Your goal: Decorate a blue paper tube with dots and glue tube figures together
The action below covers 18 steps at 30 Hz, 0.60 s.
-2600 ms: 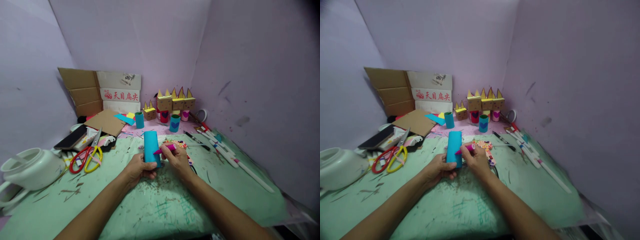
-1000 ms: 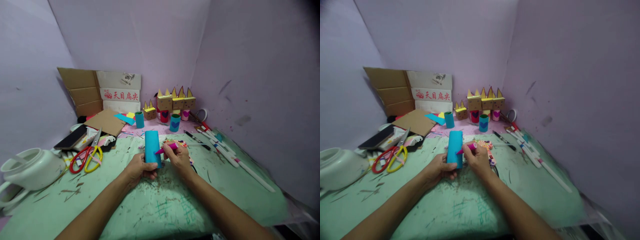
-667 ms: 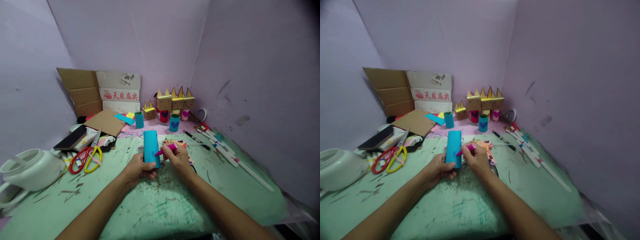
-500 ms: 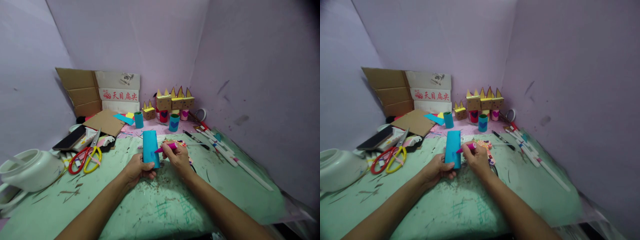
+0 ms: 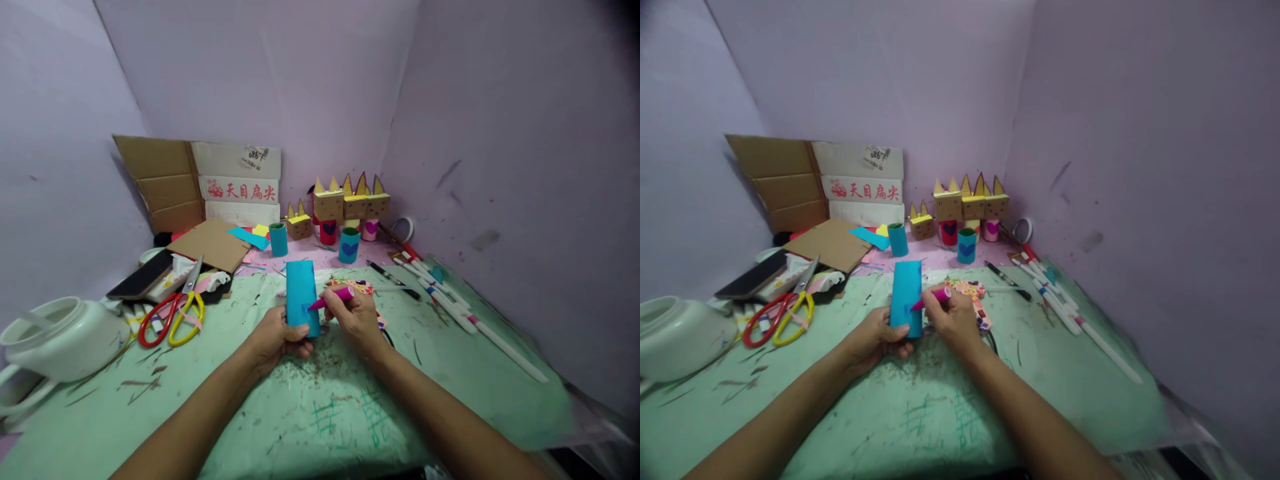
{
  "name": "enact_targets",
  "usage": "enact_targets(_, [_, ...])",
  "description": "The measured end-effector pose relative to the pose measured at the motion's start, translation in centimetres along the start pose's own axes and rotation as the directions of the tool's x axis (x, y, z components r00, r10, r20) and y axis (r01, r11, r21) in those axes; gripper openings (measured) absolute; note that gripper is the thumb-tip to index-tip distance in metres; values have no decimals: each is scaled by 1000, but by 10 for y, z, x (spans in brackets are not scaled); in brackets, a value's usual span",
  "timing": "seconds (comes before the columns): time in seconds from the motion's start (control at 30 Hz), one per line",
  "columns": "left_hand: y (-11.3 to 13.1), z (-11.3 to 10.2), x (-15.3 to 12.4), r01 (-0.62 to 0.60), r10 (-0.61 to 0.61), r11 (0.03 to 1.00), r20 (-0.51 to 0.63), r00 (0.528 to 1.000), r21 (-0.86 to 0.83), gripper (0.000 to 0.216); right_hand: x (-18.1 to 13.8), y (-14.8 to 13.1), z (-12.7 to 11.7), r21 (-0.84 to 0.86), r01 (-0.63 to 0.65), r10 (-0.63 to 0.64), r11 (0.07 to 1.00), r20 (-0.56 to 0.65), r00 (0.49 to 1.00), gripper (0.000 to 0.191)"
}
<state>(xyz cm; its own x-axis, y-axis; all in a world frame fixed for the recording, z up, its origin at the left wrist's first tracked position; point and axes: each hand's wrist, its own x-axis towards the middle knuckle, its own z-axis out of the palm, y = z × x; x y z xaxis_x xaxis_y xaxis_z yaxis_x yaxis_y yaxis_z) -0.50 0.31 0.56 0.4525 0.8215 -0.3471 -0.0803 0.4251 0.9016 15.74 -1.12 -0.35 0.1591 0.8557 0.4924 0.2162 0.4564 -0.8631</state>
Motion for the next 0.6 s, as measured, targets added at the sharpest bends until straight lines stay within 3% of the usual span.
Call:
enact_targets(0.4, [1,0,0,-2,2,1000,-3,1000,1,53,-1,-1,1,38,-7,7,999,-12,1000,22])
enact_targets(0.6, [0,0,1,4,-4,1000,2,1000,-1,52,-1,1,-1,35,-33,32,999,52,998,26])
